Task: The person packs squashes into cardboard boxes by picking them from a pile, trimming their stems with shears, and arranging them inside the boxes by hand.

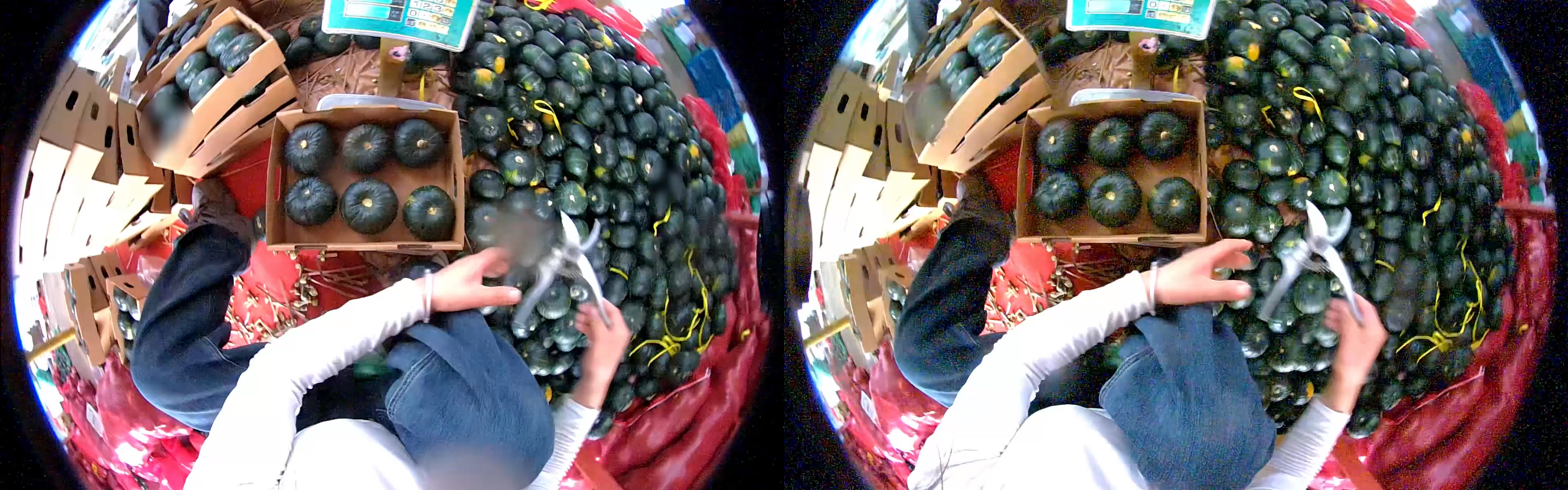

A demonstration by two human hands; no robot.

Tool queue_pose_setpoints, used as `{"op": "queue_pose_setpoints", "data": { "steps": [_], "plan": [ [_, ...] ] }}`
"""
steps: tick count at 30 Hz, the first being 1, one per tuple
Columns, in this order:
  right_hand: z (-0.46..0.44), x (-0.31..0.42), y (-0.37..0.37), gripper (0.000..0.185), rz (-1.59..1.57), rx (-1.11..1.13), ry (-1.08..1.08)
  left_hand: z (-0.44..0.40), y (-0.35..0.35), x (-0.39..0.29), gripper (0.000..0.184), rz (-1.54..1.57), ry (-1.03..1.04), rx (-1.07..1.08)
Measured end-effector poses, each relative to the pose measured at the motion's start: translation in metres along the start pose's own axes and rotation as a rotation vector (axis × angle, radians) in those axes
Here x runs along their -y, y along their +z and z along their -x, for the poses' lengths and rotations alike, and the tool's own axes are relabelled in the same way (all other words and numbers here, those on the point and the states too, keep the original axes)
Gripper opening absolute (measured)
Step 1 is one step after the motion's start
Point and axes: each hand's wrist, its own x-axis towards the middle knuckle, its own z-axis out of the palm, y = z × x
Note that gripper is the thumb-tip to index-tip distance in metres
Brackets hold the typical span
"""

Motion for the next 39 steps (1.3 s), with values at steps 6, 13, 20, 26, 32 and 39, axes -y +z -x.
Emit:
{"op": "queue_pose_setpoints", "data": {
  "steps": [6,13,20,26,32,39],
  "plan": [
    [-0.022,-0.036,0.125,0.059,-0.035,0.464,-0.233,0.002,-0.021,-0.003,0.034,-0.331,0.012,-0.347],
    [-0.025,-0.048,0.177,0.068,-0.47,0.566,0.086,-0.001,-0.009,-0.009,0.036,-0.489,-0.094,-0.068],
    [-0.008,-0.044,0.155,0.062,-0.616,0.334,0.151,-0.057,-0.148,-0.007,0.026,-1.504,0.237,-0.479],
    [-0.011,-0.043,0.169,0.044,-0.332,0.285,-0.02,-0.11,-0.23,-0.016,0.075,-1.188,-0.173,-0.042],
    [-0.017,-0.043,0.185,0.041,-0.052,0.329,-0.15,-0.098,-0.215,0.022,0.091,-1.047,-0.153,-0.415],
    [-0.042,0.013,0.163,0.053,0.637,0.308,-0.787,-0.039,-0.157,-0.035,0.072,0.428,-0.205,-0.254]
  ]
}}
